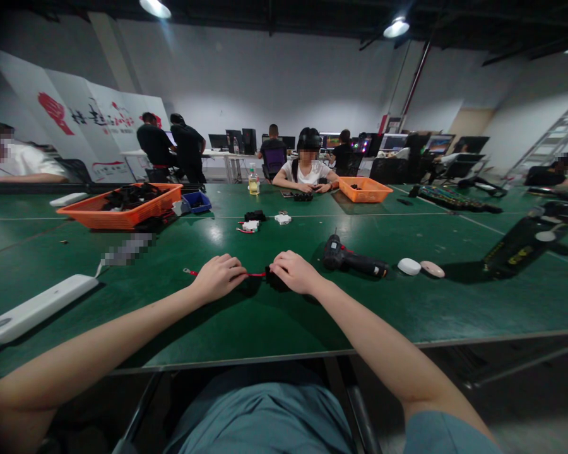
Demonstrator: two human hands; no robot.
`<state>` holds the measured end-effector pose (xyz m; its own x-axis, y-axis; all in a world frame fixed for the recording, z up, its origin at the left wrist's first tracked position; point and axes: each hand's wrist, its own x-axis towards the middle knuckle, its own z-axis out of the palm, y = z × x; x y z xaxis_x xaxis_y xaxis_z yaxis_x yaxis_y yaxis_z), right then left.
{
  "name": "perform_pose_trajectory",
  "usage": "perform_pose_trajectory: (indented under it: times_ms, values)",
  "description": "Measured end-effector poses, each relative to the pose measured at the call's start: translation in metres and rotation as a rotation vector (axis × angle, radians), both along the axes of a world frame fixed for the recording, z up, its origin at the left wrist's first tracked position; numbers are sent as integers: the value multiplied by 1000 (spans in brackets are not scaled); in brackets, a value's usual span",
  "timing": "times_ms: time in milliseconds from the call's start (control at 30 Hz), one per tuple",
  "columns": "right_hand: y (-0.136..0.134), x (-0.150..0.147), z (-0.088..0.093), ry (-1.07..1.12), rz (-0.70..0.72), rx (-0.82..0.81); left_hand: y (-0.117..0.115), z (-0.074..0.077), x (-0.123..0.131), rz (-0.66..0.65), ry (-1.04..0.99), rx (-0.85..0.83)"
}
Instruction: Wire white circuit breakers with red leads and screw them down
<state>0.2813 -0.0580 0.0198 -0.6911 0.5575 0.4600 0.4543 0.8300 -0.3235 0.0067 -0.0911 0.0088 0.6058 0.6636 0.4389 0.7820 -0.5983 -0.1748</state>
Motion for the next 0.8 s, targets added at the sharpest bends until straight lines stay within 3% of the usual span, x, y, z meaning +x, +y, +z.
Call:
perform_pose_trajectory:
  times_ms: [800]
  values:
    - [-1, 1, 0, -3, -5, 3, 0, 0, 0, 1, 9, 15]
